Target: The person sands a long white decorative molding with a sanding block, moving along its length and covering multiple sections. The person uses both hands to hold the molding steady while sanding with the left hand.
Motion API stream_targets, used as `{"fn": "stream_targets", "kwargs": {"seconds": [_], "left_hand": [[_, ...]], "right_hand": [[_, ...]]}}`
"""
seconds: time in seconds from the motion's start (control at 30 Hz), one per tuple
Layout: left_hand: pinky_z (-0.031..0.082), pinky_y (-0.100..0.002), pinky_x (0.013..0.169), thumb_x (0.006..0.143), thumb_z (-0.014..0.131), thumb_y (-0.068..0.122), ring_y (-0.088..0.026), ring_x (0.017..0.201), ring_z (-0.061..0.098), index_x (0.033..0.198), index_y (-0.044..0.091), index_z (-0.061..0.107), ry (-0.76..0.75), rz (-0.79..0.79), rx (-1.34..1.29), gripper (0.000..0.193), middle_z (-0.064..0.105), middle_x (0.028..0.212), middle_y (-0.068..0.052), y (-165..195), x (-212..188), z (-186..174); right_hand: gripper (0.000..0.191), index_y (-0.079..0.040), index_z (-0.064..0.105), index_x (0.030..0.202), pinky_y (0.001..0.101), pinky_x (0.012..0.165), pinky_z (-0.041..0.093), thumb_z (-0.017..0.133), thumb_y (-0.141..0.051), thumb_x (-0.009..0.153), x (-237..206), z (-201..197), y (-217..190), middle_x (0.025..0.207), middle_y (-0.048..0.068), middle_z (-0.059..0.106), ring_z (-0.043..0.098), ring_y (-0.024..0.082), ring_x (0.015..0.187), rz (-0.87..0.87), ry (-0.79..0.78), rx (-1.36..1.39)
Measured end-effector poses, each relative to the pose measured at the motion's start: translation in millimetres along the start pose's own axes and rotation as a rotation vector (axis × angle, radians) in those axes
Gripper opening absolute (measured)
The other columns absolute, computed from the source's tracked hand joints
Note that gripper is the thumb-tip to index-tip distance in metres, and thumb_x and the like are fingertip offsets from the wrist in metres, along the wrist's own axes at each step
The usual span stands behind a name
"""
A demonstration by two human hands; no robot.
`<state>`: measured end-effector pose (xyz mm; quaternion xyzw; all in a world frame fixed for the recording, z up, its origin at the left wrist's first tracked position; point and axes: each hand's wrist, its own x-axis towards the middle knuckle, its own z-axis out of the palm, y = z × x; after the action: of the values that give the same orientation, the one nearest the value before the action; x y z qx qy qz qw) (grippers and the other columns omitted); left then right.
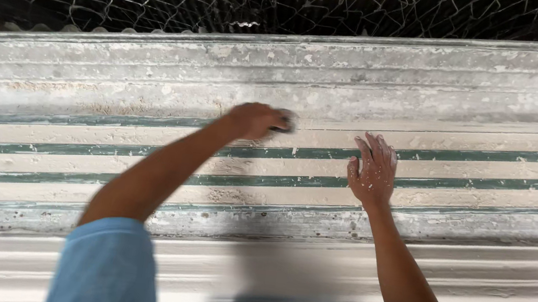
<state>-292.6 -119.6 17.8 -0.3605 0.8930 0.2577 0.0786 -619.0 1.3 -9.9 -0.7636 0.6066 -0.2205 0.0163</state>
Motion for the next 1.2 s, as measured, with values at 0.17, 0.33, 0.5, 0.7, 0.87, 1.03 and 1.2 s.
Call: {"fn": "stream_targets", "kwargs": {"seconds": [0.17, 0.33, 0.5, 0.7, 0.87, 1.03, 1.2], "left_hand": [[0.058, -0.044, 0.097, 0.101, 0.052, 0.013, -0.024, 0.114, 0.068, 0.143, 0.039, 0.057, -0.090, -0.117, 0.031, 0.050, 0.060, 0.145, 0.000, -12, -12, -7], [0.063, -0.045, 0.093, 0.107, 0.031, 0.038, -0.027, 0.109, 0.073, 0.148, 0.033, 0.053, -0.169, -0.385, 0.160, 0.046, 0.070, 0.131, -0.007, -77, -129, -31], [0.060, -0.054, 0.088, 0.109, 0.027, 0.057, -0.027, 0.102, 0.073, 0.143, 0.028, 0.053, -0.322, -0.413, 0.338, 0.052, 0.068, 0.130, -0.002, -90, -156, -50], [0.068, -0.041, 0.073, 0.100, 0.060, 0.013, -0.028, 0.090, 0.077, 0.135, 0.020, 0.060, -0.258, -0.096, 0.458, 0.036, 0.071, 0.122, -0.005, -57, -57, -45], [0.067, -0.034, 0.070, 0.104, 0.054, 0.014, -0.023, 0.091, 0.078, 0.148, 0.020, 0.050, -0.421, -0.170, 0.453, 0.045, 0.066, 0.128, -0.011, -60, -89, -60], [0.064, -0.040, 0.079, 0.107, 0.042, 0.032, -0.025, 0.096, 0.072, 0.155, 0.036, 0.032, -0.402, -0.212, 0.311, 0.049, 0.026, 0.164, 0.001, -44, -60, -47], [0.063, -0.035, 0.091, 0.110, 0.047, 0.026, -0.018, 0.110, 0.072, 0.139, 0.021, 0.062, -0.235, 0.106, 0.480, 0.032, 0.067, 0.138, 0.004, -3, 56, -30]], "right_hand": [[0.041, -0.010, 0.061, 0.137, 0.0618, 0.118, 0.036, 0.057, -0.016, 0.097, 2, 0, 3, 0.150, 0.014, 0.056, 0.049, 0.040, 0.142, -0.034, 0.025, -0.024], [0.041, -0.010, 0.061, 0.138, 0.0612, 0.119, 0.034, 0.058, -0.018, 0.098, -1, 5, 2, 0.150, 0.013, 0.055, 0.047, 0.038, 0.144, -0.002, 0.025, -0.017], [0.040, -0.010, 0.061, 0.137, 0.0605, 0.120, 0.033, 0.058, -0.020, 0.098, -1, 8, 1, 0.150, 0.013, 0.055, 0.046, 0.038, 0.144, 0.022, 0.010, -0.026], [0.041, -0.010, 0.063, 0.138, 0.0599, 0.120, 0.033, 0.057, -0.017, 0.097, 1, 3, 0, 0.150, 0.013, 0.057, 0.048, 0.038, 0.144, 0.018, 0.005, -0.017], [0.040, -0.009, 0.063, 0.136, 0.0597, 0.120, 0.035, 0.057, -0.016, 0.097, 0, 3, -1, 0.148, 0.013, 0.057, 0.049, 0.038, 0.143, 0.042, 0.022, 0.005], [0.038, -0.007, 0.062, 0.133, 0.0605, 0.118, 0.035, 0.058, -0.017, 0.097, 3, 6, -4, 0.145, 0.015, 0.058, 0.049, 0.039, 0.141, 0.010, 0.062, -0.015], [0.038, -0.007, 0.063, 0.132, 0.0597, 0.118, 0.036, 0.058, -0.016, 0.096, 5, 1, -5, 0.145, 0.014, 0.058, 0.050, 0.039, 0.140, 0.030, 0.042, 0.011]]}}
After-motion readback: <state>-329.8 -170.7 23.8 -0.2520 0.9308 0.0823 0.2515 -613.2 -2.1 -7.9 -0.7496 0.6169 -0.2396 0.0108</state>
